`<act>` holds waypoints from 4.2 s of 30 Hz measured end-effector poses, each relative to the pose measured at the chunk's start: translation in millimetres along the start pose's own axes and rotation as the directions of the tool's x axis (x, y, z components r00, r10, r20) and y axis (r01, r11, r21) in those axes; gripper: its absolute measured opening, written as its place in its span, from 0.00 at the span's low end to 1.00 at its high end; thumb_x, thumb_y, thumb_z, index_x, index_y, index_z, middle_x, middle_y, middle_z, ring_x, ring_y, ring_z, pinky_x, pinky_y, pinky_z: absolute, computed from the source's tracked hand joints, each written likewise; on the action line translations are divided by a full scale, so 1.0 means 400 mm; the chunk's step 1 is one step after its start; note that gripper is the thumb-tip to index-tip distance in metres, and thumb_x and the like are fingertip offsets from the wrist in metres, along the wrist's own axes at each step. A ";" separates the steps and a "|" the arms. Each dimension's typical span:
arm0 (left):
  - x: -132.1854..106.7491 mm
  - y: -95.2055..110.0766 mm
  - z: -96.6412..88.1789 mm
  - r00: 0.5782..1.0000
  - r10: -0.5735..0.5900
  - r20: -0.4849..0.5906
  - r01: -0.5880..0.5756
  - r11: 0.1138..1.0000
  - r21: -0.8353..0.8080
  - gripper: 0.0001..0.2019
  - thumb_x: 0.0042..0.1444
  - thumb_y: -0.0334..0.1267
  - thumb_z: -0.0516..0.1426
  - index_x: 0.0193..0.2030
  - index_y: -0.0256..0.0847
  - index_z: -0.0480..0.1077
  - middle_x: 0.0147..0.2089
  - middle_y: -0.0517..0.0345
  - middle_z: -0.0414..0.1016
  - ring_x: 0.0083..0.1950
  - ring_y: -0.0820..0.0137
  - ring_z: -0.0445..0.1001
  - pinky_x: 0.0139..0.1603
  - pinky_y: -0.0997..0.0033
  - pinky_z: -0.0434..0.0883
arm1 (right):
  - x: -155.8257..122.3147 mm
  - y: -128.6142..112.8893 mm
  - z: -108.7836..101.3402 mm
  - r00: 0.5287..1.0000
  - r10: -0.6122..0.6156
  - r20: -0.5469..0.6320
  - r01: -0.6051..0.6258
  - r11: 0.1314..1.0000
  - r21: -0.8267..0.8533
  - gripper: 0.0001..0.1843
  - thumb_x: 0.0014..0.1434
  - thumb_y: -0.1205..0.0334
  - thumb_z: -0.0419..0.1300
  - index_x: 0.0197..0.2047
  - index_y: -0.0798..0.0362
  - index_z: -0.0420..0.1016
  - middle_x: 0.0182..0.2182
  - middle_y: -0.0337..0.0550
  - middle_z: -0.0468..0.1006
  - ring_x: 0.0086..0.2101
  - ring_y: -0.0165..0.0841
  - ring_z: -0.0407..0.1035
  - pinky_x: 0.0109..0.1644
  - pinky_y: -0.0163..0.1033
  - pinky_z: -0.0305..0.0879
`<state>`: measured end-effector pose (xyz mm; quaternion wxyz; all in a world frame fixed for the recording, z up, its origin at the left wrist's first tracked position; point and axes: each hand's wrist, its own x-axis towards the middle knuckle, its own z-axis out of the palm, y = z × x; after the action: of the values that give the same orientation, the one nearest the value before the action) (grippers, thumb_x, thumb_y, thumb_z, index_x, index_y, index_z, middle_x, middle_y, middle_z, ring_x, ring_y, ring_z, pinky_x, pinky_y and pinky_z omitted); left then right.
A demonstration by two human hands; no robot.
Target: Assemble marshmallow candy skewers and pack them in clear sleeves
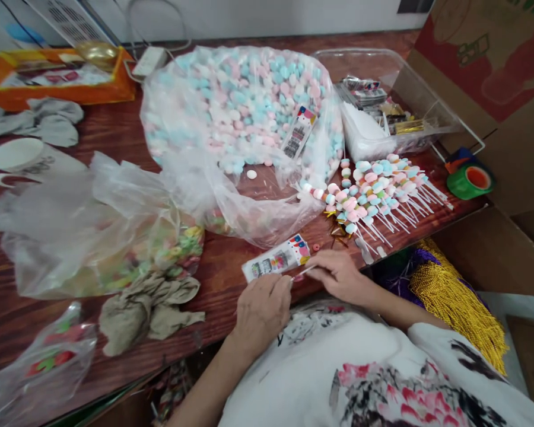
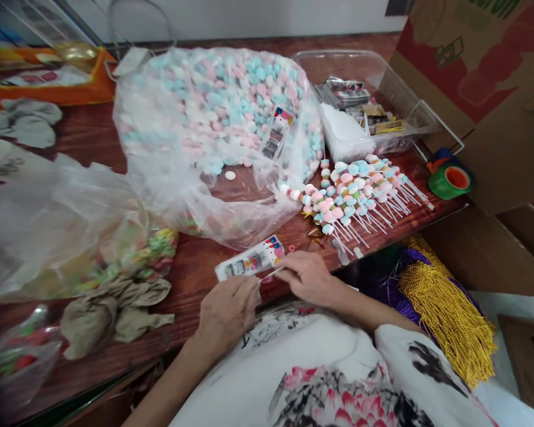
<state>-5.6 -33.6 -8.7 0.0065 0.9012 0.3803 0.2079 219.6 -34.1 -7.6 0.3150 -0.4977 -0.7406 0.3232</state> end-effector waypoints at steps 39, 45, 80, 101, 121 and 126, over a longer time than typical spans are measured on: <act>-0.005 -0.004 0.037 0.682 -0.555 0.477 0.613 0.078 -0.786 0.15 0.58 0.48 0.56 0.36 0.36 0.73 0.24 0.62 0.64 0.23 0.78 0.59 0.23 0.80 0.58 | -0.012 0.059 -0.133 0.706 0.088 -0.703 -0.031 0.995 0.094 0.03 0.60 0.62 0.58 0.36 0.51 0.70 0.33 0.41 0.73 0.35 0.32 0.69 0.41 0.39 0.67; -0.019 -0.005 0.037 0.662 -0.585 0.470 0.622 0.078 -0.779 0.15 0.57 0.47 0.57 0.39 0.36 0.74 0.23 0.62 0.65 0.22 0.77 0.59 0.22 0.80 0.58 | -0.059 0.099 -0.053 0.936 -0.013 -0.352 -0.108 0.941 -0.320 0.08 0.63 0.66 0.55 0.37 0.51 0.76 0.34 0.45 0.76 0.35 0.33 0.71 0.40 0.38 0.68; 0.044 0.070 0.010 0.708 -0.225 0.670 0.701 0.105 -0.706 0.17 0.60 0.48 0.53 0.29 0.35 0.70 0.23 0.62 0.64 0.23 0.78 0.59 0.23 0.78 0.56 | 0.037 0.076 -0.014 0.819 -0.244 -0.519 0.229 0.969 -0.094 0.09 0.55 0.72 0.62 0.35 0.47 0.77 0.37 0.42 0.81 0.38 0.33 0.75 0.44 0.43 0.72; 0.074 0.069 0.037 0.707 -0.328 0.627 0.673 0.037 -0.739 0.13 0.55 0.44 0.55 0.28 0.35 0.69 0.23 0.62 0.66 0.22 0.78 0.61 0.22 0.79 0.59 | 0.044 0.015 0.010 0.764 -0.504 -0.402 0.476 0.862 -0.175 0.14 0.54 0.75 0.60 0.40 0.47 0.74 0.38 0.41 0.83 0.38 0.34 0.76 0.42 0.44 0.72; 0.034 0.052 0.018 0.692 -0.381 0.613 0.611 -0.144 -0.779 0.17 0.55 0.49 0.57 0.27 0.36 0.67 0.20 0.66 0.63 0.21 0.80 0.58 0.21 0.80 0.57 | 0.011 0.027 0.065 0.824 -0.547 -0.145 0.528 0.835 -0.155 0.09 0.54 0.73 0.59 0.33 0.48 0.73 0.44 0.40 0.82 0.52 0.39 0.68 0.53 0.52 0.63; 0.031 0.056 0.020 0.741 -0.402 0.538 0.575 -0.035 -0.818 0.19 0.57 0.49 0.57 0.24 0.36 0.66 0.20 0.65 0.62 0.22 0.79 0.59 0.23 0.78 0.59 | 0.006 0.023 0.061 0.832 -0.522 -0.188 0.486 0.849 -0.210 0.10 0.51 0.71 0.62 0.34 0.45 0.75 0.61 0.39 0.68 0.58 0.45 0.61 0.56 0.58 0.63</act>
<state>20.4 -39.7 -7.8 0.6687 0.4989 0.4506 0.3176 204.5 -33.0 -28.8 0.4366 -0.3421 -0.8250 0.1085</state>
